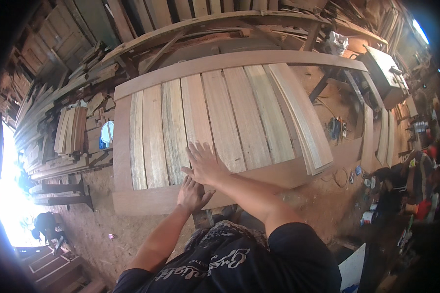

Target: The person assembles a wooden panel by placing and aligning multiple wooden planks side by side on a workbench. They repeatedly adjust the planks to ensure even spacing and alignment, handling each plank individually by hand.

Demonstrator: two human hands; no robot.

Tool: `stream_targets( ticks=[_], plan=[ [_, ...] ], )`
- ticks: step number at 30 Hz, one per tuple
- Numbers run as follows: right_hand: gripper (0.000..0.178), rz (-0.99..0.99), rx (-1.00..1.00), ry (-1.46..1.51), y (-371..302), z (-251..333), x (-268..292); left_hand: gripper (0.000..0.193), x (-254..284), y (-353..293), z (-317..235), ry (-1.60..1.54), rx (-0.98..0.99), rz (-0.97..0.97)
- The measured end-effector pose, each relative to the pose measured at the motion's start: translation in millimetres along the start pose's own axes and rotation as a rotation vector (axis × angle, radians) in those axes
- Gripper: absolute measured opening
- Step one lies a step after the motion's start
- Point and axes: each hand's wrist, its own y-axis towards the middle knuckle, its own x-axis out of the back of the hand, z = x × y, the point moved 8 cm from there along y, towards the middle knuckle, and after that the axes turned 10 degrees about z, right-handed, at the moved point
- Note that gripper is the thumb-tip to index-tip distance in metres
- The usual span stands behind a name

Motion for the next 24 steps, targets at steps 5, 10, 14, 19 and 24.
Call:
stream_targets(
  ticks=[5, 10, 14, 19, 24],
  plan=[
    [0.089, 0.167, -0.02, -0.037, 12.3, -26.3, -24.2, 0.087, 10.8, 4.1, -9.9, -0.039, -0.024, -0.017],
    [0.089, 0.134, 0.007, -0.002, 22.6, -0.4, 4.8, 0.097, -0.3, 0.6, 1.4, -0.012, 0.037, 0.063],
    [0.086, -0.011, 0.023, -0.016, 26.3, -27.5, 2.2, 0.098, 14.3, 4.1, -9.3, -0.057, 0.021, 0.009],
    [0.085, -0.064, 0.001, 0.031, 55.9, -35.8, 8.9, 0.099, 7.2, -1.7, -7.1, -0.046, 0.022, -0.023],
    [0.086, 0.059, 0.163, -0.042, 123.2, -57.3, 54.5, 0.096, 7.2, -2.5, -3.4, -0.052, 0.051, -0.055]
  ],
)
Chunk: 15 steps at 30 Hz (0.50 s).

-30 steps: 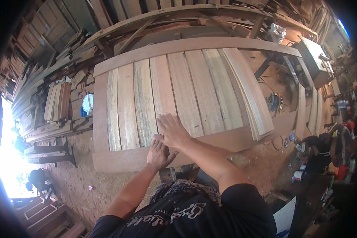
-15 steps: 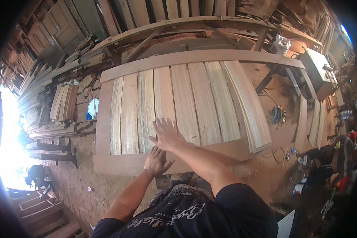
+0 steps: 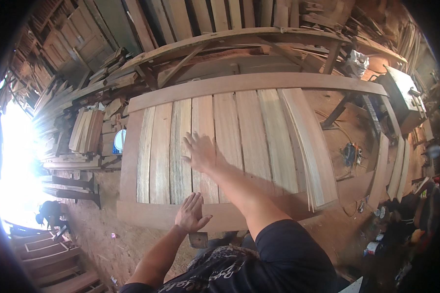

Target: The person assembles a wooden panel by placing and aligning multiple wooden planks side by side on a workbench. They repeatedly adjust the planks to ensure even spacing and alignment, handling each plank individually by hand.

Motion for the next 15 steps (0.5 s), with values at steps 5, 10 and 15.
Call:
stream_targets(
  ticks=[5, 10, 15],
  plan=[
    [0.088, 0.13, -0.223, -0.058, 28.8, -28.1, -21.9, 0.094, 5.4, 3.8, -4.0, 0.039, 0.022, 0.003],
    [0.09, 0.024, -0.18, -0.07, 72.9, -42.4, -17.3, 0.092, 11.2, 10.2, -3.4, 0.023, -0.005, -0.016],
    [0.091, 0.132, -0.219, -0.087, 82.1, -65.7, -23.0, 0.092, 10.5, 15.3, -3.0, 0.007, -0.022, -0.039]
  ],
)
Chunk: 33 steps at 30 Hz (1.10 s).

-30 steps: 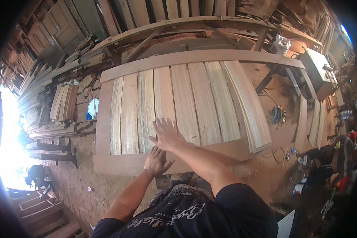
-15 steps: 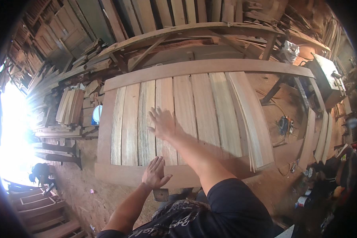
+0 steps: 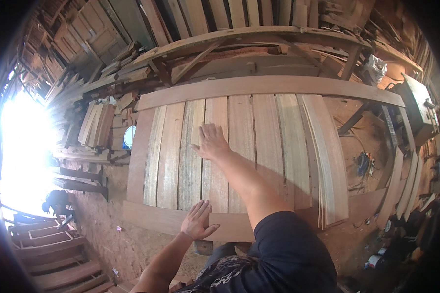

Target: The person assembles a wooden panel by placing and aligning multiple wooden planks side by side on a workbench. They repeatedly adjust the planks to ensure even spacing and alignment, handling each plank individually by hand.

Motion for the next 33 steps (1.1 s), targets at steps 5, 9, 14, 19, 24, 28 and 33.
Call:
stream_targets(
  ticks=[5, 9, 14, 19, 24, 28, 33],
  plan=[
    [0.095, -0.035, 0.038, 0.035, -3.1, -4.7, 15.1, 0.095, -6.1, -4.5, 3.4, 0.021, 0.042, 0.048],
    [0.095, 0.022, -0.055, 0.016, 6.2, -14.1, 4.2, 0.096, -8.5, -8.5, -0.5, 0.009, 0.054, 0.079],
    [0.092, -0.015, -0.076, 0.113, -1.6, -10.8, 6.6, 0.098, -1.4, -3.0, 2.6, 0.047, 0.05, 0.062],
    [0.09, -0.099, 0.024, 0.052, -1.1, 0.4, 4.4, 0.098, -6.3, -11.9, 1.3, 0.039, 0.065, 0.069],
    [0.092, 0.088, -0.125, 0.187, -5.3, -43.1, 3.3, 0.092, 4.2, 4.3, -8.7, -0.011, -0.027, 0.006],
    [0.089, 0.007, -0.099, 0.285, -67.3, 1.7, 49.7, 0.092, -1.4, -19.6, 3.5, 0.003, 0.033, -0.001],
    [0.084, -0.16, -0.159, 0.298, -157.4, -34.4, -17.4, 0.092, -9.0, -12.3, -2.3, 0.006, 0.033, 0.067]
  ],
)
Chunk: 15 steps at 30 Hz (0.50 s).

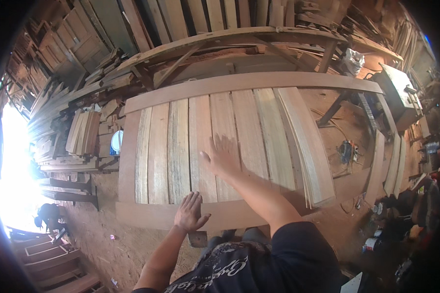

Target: The person assembles a wooden panel by placing and aligning multiple wooden planks side by side on a workbench. They repeatedly adjust the planks to ensure even spacing and alignment, handling each plank individually by hand.

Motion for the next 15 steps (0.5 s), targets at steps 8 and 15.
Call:
stream_targets(
  ticks=[8, 15],
  plan=[
    [0.08, -0.013, -0.066, -0.145, -110.4, -41.9, -0.3, 0.1, -17.3, 57.2, -61.2, 0.008, -0.048, 0.033],
    [0.085, 0.112, -0.035, -0.177, -88.5, -15.4, 26.0, 0.101, -33.4, 79.1, -77.0, -0.013, 0.04, 0.035]
  ],
)
